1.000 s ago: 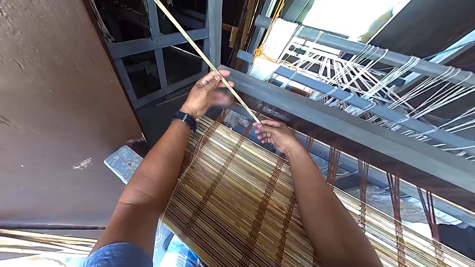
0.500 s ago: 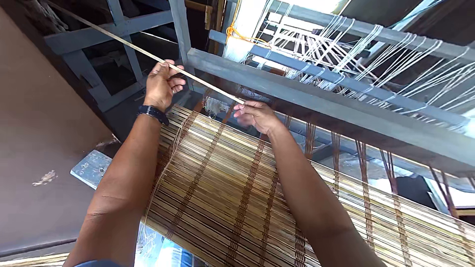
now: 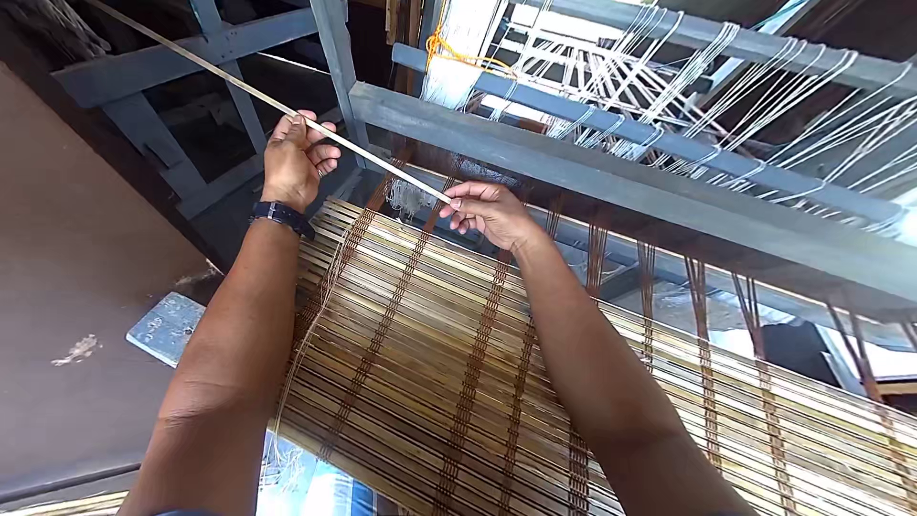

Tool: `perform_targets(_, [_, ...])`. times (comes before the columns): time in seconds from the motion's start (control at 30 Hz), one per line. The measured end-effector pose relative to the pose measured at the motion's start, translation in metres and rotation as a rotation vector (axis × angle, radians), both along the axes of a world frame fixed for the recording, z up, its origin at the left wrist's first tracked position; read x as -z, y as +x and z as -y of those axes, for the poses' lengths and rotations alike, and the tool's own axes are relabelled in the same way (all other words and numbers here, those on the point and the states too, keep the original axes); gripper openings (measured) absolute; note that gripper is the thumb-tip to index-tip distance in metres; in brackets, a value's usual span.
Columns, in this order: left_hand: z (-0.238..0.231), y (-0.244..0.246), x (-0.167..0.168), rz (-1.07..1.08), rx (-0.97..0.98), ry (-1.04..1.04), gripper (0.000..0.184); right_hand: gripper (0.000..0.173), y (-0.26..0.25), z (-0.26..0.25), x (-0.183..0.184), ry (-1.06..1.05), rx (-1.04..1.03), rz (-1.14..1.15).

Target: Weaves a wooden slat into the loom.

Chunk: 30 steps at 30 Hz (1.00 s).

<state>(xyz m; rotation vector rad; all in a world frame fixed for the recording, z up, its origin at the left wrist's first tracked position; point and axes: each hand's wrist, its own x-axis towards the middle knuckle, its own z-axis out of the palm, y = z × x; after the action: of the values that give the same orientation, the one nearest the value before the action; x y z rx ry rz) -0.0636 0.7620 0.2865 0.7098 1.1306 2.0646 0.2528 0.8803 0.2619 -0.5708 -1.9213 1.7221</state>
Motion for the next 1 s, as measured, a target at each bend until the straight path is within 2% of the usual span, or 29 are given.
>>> perform_targets(1.0, [-0.0014,-0.0014,0.0040,-0.027,-0.010,-0.050,0.026,0.013,-0.0057,0.0002,0.0010,0.029,0.145,-0.070])
